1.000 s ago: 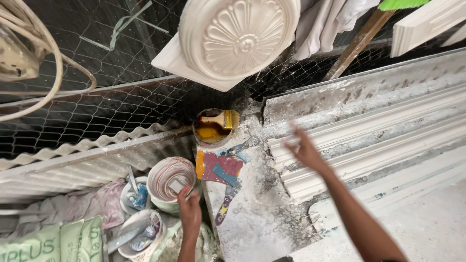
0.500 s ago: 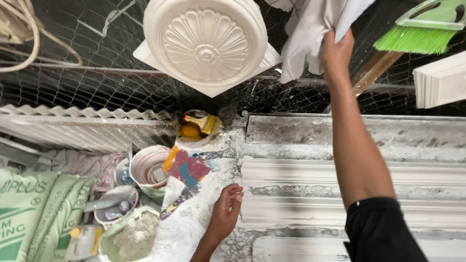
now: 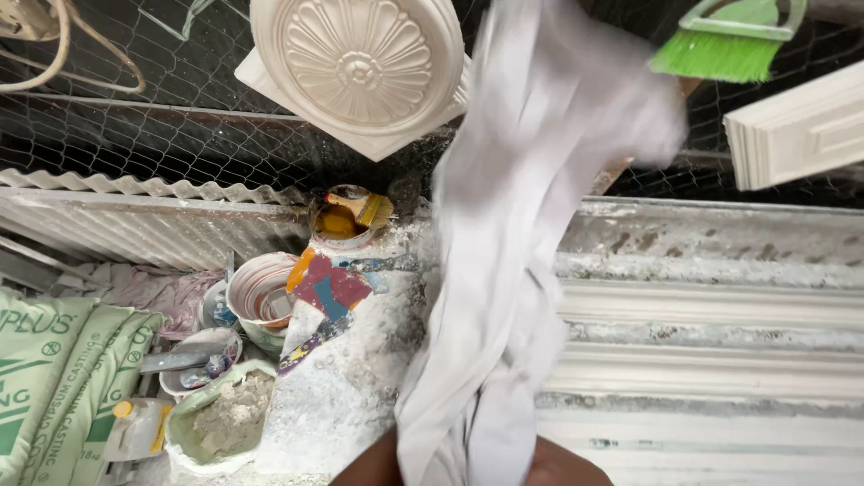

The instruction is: The person applies wet gypsum slurry onto decorative plaster cornice moldings using a sponge pad, rubbing the slurry over the molded surfaces. They then wash their hands and a sponge at a tap, wring out a cloth, and use a small knife to scrape and trim excess plaster from the moldings.

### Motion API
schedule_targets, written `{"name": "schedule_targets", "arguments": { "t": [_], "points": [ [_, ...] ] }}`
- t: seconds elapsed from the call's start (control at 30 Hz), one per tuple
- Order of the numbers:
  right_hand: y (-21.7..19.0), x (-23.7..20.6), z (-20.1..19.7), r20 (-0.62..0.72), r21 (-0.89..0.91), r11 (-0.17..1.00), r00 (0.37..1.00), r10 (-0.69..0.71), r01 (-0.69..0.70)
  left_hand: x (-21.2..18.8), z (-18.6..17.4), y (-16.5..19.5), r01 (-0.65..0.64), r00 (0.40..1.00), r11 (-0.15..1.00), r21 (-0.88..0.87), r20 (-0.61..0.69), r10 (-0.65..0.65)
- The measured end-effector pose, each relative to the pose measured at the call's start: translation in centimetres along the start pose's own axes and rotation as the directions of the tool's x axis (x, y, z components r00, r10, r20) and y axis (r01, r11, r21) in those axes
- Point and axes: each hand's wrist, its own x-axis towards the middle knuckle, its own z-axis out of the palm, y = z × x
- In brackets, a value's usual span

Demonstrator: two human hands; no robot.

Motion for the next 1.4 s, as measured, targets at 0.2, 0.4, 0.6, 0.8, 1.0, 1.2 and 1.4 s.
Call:
{"name": "schedule_targets", "arguments": {
  "t": [0.2, 0.4, 0.6, 0.8, 1.0, 1.2, 1.4],
  "points": [
    [-1.0, -12.2, 5.1, -0.137, -0.001, 0.991, 0.981, 0.135, -0.136, -14.0, -0.9, -5.0, 0.136, 0.990, 0.990, 0.038, 0.041, -0.137],
    [-6.1, -16.9, 15.2, -0.283, -0.001, 0.985, 0.945, 0.165, -0.173, -32.9, -2.4, -11.2, 0.315, 0.949, 0.927, 0.206, -0.031, -0.315],
    [-3.4, -10.4, 19.4, -0.439, 0.144, 0.965, 0.861, 0.259, -0.218, -49.4, -3.3, -13.0, 0.475, 0.869, 0.799, 0.369, -0.336, -0.362],
    [6.1, -12.4, 21.1, -0.364, 0.270, 0.824, 0.739, 0.566, -0.498, -52.0, -2.9, -14.9, 0.416, 0.684, 0.875, 0.248, -0.720, -0.120],
    [5.3, -25.3, 14.9, -0.564, 0.648, 0.761, 0.654, 0.503, -0.026, -54.8, -4.3, -7.8, 0.138, 0.902, 0.974, 0.179, -0.428, -0.049],
    [0.1, -25.2, 8.7, -0.936, 0.348, 0.326, 0.348, 0.058, 0.879, -39.7, 0.5, -3.9, -0.423, 0.888, 0.866, -0.268, -0.310, 0.338],
    [4.6, -12.3, 18.1, -0.885, 0.454, 0.333, 0.376, 0.274, 0.826, -35.1, 17.4, -11.1, 0.088, 0.989, 0.966, -0.242, -0.097, -0.114]
  ]
}}
